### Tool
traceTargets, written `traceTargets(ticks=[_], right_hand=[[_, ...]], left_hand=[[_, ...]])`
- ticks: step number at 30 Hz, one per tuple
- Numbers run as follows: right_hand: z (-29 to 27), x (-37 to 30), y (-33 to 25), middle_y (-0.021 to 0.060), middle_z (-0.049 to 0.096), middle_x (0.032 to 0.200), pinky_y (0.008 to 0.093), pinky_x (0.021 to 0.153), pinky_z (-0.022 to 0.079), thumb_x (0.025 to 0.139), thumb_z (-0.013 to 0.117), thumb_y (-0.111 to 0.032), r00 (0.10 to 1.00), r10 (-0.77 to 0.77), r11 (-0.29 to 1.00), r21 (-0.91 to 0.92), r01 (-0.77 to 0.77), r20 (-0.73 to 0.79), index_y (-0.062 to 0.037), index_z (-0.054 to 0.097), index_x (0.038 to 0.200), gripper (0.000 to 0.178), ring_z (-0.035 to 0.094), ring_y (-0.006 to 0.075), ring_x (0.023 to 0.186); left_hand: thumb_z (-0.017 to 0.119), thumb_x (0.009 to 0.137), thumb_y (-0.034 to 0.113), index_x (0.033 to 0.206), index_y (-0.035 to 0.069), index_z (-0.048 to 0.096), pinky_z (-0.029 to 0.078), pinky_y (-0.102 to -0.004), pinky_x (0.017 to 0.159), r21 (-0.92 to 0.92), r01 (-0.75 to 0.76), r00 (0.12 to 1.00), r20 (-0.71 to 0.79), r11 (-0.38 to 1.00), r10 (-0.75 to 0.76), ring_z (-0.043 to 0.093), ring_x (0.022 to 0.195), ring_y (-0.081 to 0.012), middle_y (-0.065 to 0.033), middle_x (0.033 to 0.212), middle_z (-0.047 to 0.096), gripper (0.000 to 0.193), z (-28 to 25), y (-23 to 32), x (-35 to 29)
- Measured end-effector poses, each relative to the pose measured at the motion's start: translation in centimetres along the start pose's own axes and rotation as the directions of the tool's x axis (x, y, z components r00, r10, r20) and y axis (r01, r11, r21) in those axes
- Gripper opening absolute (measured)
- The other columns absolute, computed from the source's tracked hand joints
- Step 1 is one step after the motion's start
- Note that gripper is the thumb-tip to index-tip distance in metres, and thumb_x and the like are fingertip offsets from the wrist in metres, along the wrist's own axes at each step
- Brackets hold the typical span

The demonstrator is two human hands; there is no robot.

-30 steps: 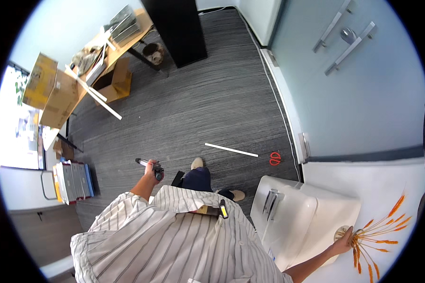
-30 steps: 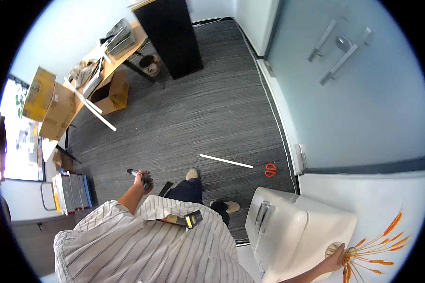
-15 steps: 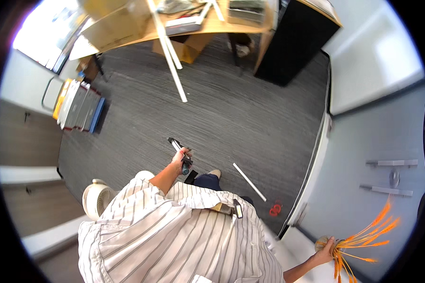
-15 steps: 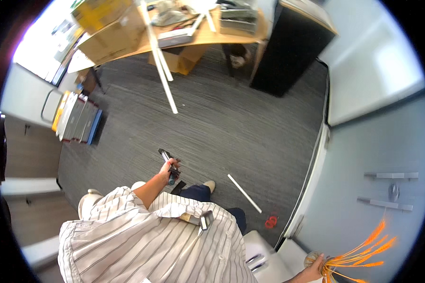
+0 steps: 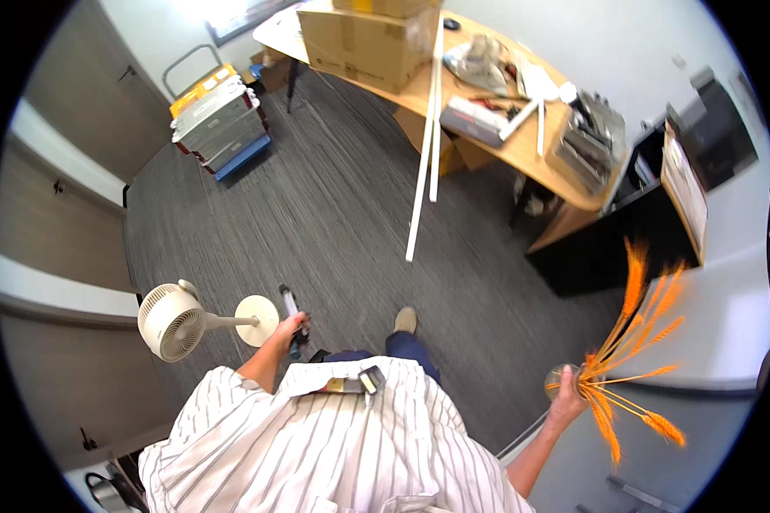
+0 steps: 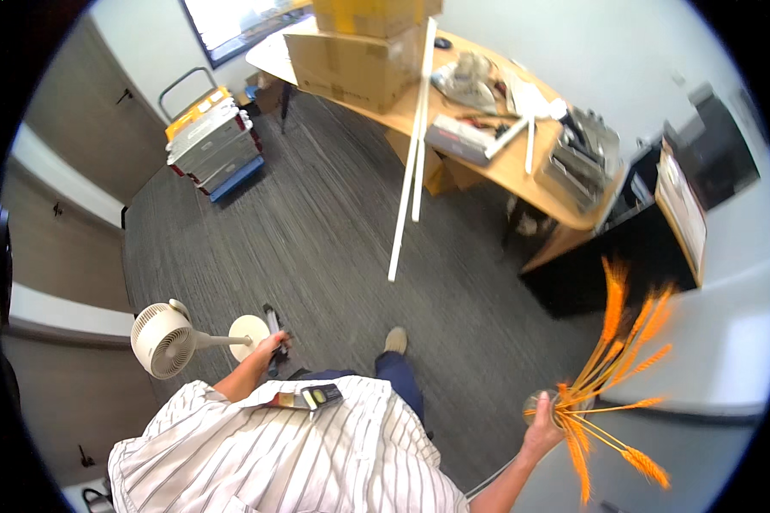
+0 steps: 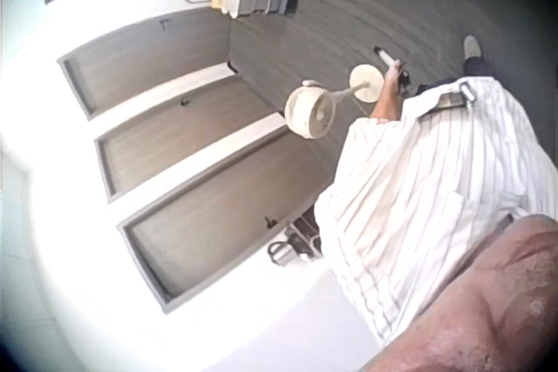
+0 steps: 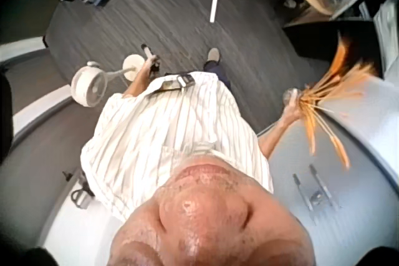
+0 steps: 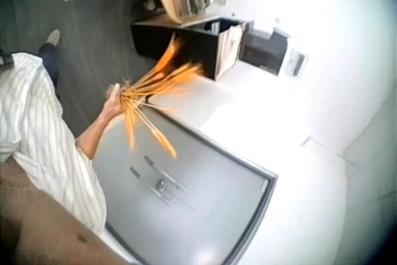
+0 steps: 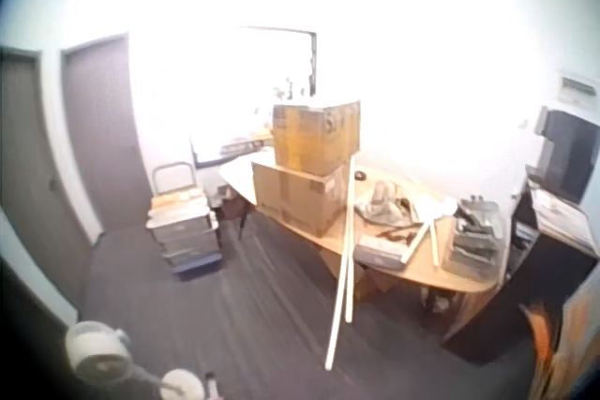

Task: The person installs a white cable raceway along the base of a wall using a hammer and a nail gun. They move a standing fan and a small refrigerator to access the wall, cut the raceway with scissors, and secure it in place.

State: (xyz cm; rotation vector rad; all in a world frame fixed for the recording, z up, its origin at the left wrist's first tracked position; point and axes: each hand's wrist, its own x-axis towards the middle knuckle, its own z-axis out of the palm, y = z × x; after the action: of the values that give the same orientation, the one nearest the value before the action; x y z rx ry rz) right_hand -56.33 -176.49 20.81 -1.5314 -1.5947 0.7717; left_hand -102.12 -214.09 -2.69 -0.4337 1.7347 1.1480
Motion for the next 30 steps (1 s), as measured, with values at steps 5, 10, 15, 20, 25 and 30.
traceTargets(ticks=[5, 10, 15, 20, 25, 30], right_hand=[[12.6, 7.1, -7.6, 0.0099, 0.060, 0.105, 0.0356, 0.089, 0.045, 0.082, 0.074, -0.013, 0.976, -0.087, 0.982, 0.184, 0.049, 0.201, 0.0023, 0.056, 0.110, 0.038, 0.057, 0.0222, 0.096], [25.0, 11.3, -13.4, 0.0075, 0.061, 0.099, 0.0351, 0.085, 0.046, 0.079, 0.076, -0.011, 0.890, -0.291, 0.949, 0.226, 0.221, 0.350, 0.0008, 0.057, 0.108, 0.037, 0.058, 0.0208, 0.090], [38.3, 10.7, -20.2, 0.0074, 0.061, 0.099, 0.0329, 0.083, 0.048, 0.076, 0.079, -0.010, 0.800, -0.316, 0.928, 0.342, 0.148, 0.509, -0.0008, 0.056, 0.108, 0.040, 0.059, 0.0183, 0.092], [52.7, 6.8, -27.6, 0.0074, 0.062, 0.105, 0.0317, 0.083, 0.049, 0.075, 0.082, -0.012, 0.661, -0.393, 0.911, 0.370, 0.185, 0.639, -0.0017, 0.057, 0.112, 0.046, 0.061, 0.0185, 0.094], [67.7, 1.1, -35.8, 0.0093, 0.067, 0.102, 0.0339, 0.083, 0.051, 0.076, 0.081, -0.022, 0.596, -0.408, 0.912, 0.344, 0.225, 0.692, -0.0036, 0.062, 0.112, 0.045, 0.064, 0.0212, 0.094], [82.3, -2.3, -45.6, 0.0085, 0.069, 0.104, 0.0328, 0.083, 0.052, 0.074, 0.083, -0.023, 0.472, -0.528, 0.849, 0.456, 0.267, 0.706, -0.0032, 0.065, 0.111, 0.046, 0.066, 0.0180, 0.095]], left_hand=[[0.063, 0.072, 0.031, 0.084, 0.002, 0.070, 0.049, -0.0311, 0.073, 0.192, 0.055, 0.980, -0.197, 0.980, -0.016, 0.064, 0.076, -0.0196, -0.0088, 0.083, 0.068, 0.032, -3.9, -0.6, -0.4], [0.066, 0.072, 0.033, 0.085, -0.004, 0.069, 0.047, -0.0324, 0.062, 0.368, 0.106, 0.940, -0.340, 0.924, 0.027, 0.061, 0.072, -0.0181, -0.0104, 0.080, 0.067, 0.039, -6.4, 1.1, -0.9], [0.069, 0.067, 0.032, 0.087, -0.005, 0.071, 0.047, -0.0351, 0.065, 0.211, 0.107, 0.939, -0.342, 0.972, -0.029, 0.062, 0.074, -0.0200, -0.0133, 0.083, 0.068, 0.042, -9.3, 6.1, 0.9], [0.067, 0.072, 0.029, 0.096, 0.000, 0.072, 0.049, -0.0353, 0.071, 0.134, 0.153, 0.942, -0.318, 0.979, -0.103, 0.063, 0.083, -0.0205, -0.0118, 0.093, 0.069, 0.038, -16.7, 8.9, 9.6], [0.063, 0.083, 0.028, 0.094, 0.000, 0.066, 0.046, -0.0310, 0.066, 0.093, 0.249, 0.943, -0.249, 0.964, -0.220, 0.059, 0.068, -0.0188, -0.0061, 0.079, 0.064, 0.030, -23.2, 19.3, 13.5], [0.064, 0.075, 0.033, 0.086, 0.002, 0.069, 0.045, -0.0328, 0.064, -0.044, 0.161, 0.954, -0.250, 0.986, -0.167, 0.061, 0.072, -0.0188, -0.0069, 0.076, 0.062, 0.033, -27.6, 30.4, 14.0]])
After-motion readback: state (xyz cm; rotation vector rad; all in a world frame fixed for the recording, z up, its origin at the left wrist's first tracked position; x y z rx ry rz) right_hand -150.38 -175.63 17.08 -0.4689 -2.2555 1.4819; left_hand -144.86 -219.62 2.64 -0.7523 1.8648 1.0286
